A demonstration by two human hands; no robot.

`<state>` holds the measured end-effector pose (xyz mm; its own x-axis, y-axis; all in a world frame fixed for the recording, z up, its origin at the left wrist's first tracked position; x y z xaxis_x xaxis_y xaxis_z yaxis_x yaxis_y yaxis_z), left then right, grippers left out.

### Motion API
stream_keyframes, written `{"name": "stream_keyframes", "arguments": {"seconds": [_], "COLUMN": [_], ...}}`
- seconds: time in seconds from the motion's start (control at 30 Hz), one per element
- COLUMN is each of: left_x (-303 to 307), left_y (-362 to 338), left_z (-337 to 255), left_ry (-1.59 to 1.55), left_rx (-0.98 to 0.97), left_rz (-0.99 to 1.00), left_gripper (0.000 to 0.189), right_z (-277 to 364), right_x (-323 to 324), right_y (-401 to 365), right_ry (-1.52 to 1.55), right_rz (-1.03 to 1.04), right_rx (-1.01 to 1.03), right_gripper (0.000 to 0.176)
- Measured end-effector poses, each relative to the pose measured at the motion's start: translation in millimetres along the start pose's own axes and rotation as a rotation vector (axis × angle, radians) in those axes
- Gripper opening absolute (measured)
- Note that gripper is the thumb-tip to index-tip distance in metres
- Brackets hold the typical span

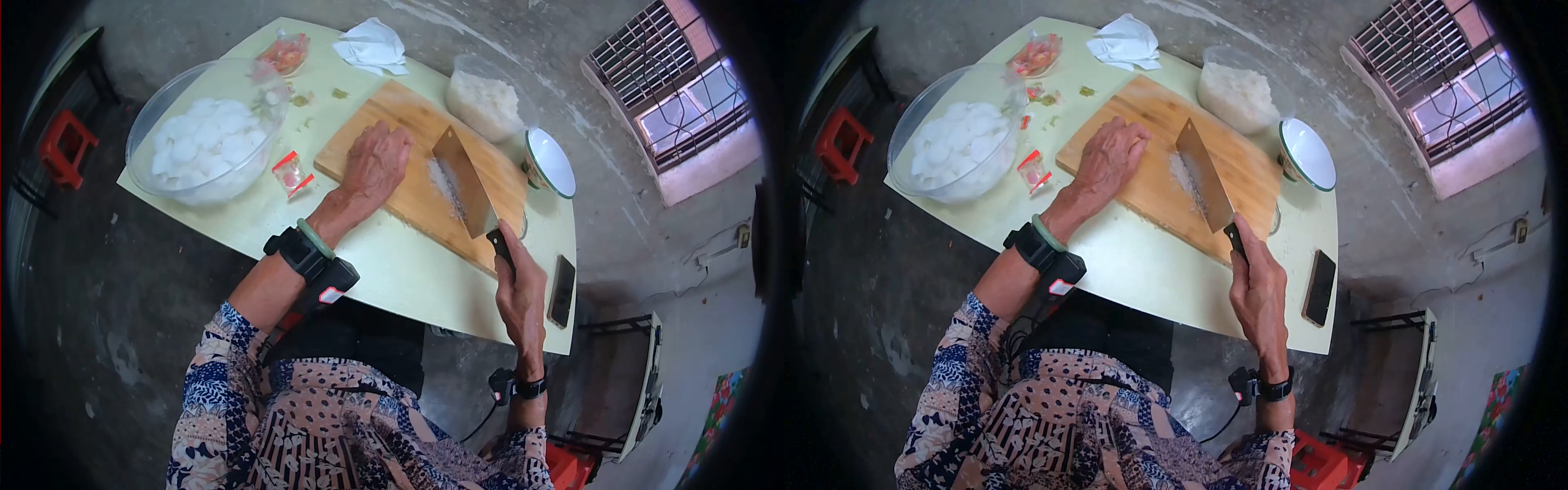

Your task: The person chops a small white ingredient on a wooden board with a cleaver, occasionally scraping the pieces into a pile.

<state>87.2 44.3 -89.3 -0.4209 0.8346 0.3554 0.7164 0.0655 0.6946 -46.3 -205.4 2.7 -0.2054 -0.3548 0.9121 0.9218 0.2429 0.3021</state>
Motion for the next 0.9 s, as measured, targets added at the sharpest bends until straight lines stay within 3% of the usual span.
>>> {"name": "stream_keyframes", "arguments": {"seconds": [0.13,0.4,0.47,0.57,0.7,0.9], "left_x": [-0.6,-1.9,-2.8,-1.5,-4.5,-2.0], "left_y": [0.1,-0.1,0.2,-3.2,-2.7,-3.1], "left_z": [3.7,4.0,3.6,2.5,5.5,-0.3], "left_ry": [0.018,0.046,0.049,0.034,0.074,0.015], "left_rx": [0.010,0.022,0.018,-0.030,0.030,0.023], "left_rz": [-0.023,0.003,0.011,-0.003,0.039,0.042], "left_gripper": [0.016,0.015,0.015,0.014,0.013,0.013], "right_z": [4.5,0.6,1.1,-4.7,0.1,-9.2], "right_x": [4.7,4.3,2.7,1.7,8.6,6.0], "right_y": [-2.2,-1.2,-0.5,1.1,-1.6,0.0], "right_ry": [-0.041,0.018,-0.038,-0.013,-0.028,-0.018], "right_rz": [-0.103,-0.030,-0.165,-0.010,-0.129,-0.090], "right_rx": [0.044,-0.067,0.042,-0.019,-0.019,-0.028], "right_gripper": [0.054,0.052,0.051,0.052,0.053,0.052]}}
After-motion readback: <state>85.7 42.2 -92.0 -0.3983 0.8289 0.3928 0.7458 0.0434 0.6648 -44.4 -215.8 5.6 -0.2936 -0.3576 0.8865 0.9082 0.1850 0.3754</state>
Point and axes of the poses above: each hand's wrist, its own y-axis towards the middle knuckle, its own x-axis out of the back of the hand, z = x × y, the point moved 3 cm from there along y, towards the middle knuckle, and after that the axes turned 11 degrees about -y, right-handed, at the moved point
